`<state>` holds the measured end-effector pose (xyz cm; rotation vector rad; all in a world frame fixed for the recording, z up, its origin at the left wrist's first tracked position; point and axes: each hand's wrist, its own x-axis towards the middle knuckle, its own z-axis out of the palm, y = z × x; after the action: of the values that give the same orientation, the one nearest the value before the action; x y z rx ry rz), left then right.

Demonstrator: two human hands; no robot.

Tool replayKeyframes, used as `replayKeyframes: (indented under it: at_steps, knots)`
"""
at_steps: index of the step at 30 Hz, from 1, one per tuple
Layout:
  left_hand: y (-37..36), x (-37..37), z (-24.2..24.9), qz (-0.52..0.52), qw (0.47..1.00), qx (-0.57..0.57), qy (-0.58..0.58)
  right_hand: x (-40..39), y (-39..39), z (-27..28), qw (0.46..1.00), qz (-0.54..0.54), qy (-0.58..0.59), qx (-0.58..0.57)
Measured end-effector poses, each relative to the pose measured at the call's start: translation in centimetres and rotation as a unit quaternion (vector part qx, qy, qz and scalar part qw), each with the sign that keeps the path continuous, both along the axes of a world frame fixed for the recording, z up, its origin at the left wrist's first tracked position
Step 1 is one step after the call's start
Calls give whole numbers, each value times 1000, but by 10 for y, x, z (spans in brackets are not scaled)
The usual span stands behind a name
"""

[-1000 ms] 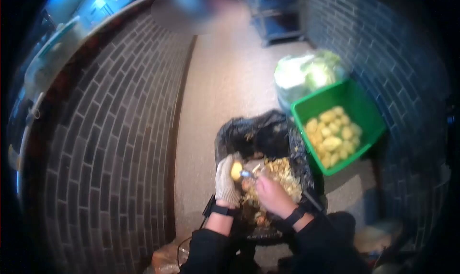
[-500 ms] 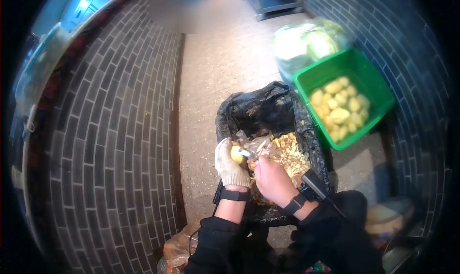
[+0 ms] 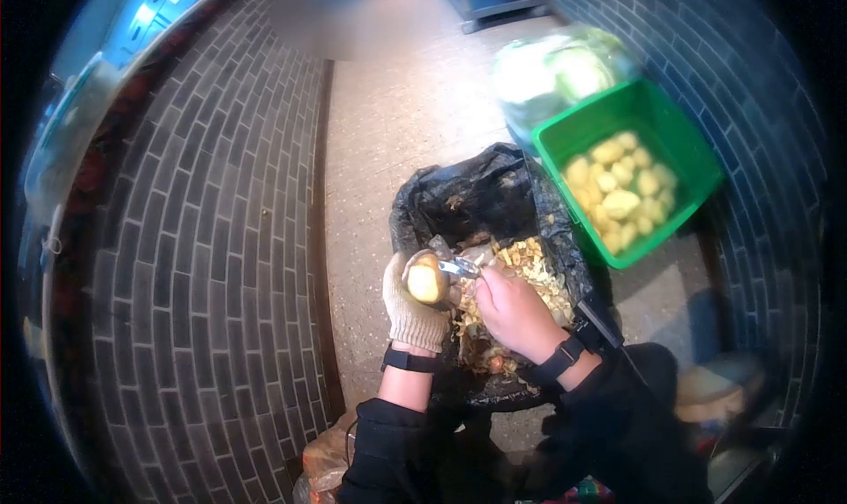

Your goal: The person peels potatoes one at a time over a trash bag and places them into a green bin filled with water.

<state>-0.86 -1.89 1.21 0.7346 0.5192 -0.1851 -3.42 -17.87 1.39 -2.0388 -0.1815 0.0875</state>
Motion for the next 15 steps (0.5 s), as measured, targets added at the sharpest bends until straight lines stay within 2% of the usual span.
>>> replayKeyframes:
  at_steps: [2, 7, 11, 15]
  knots:
    - [-8, -3, 4, -4, 999, 32, 7, 0, 1, -5, 999, 9, -46, -11]
    - [-19, -6, 8, -1, 991, 128, -35, 0, 1, -6, 999, -2, -39, -25]
    - [-15, -6, 0, -28, 988, 144, -49, 1, 2, -6, 1000, -6, -24, -18]
    - [-11, -5, -13, 26, 987, 147, -54, -4, 10, -3, 1000, -6, -14, -24]
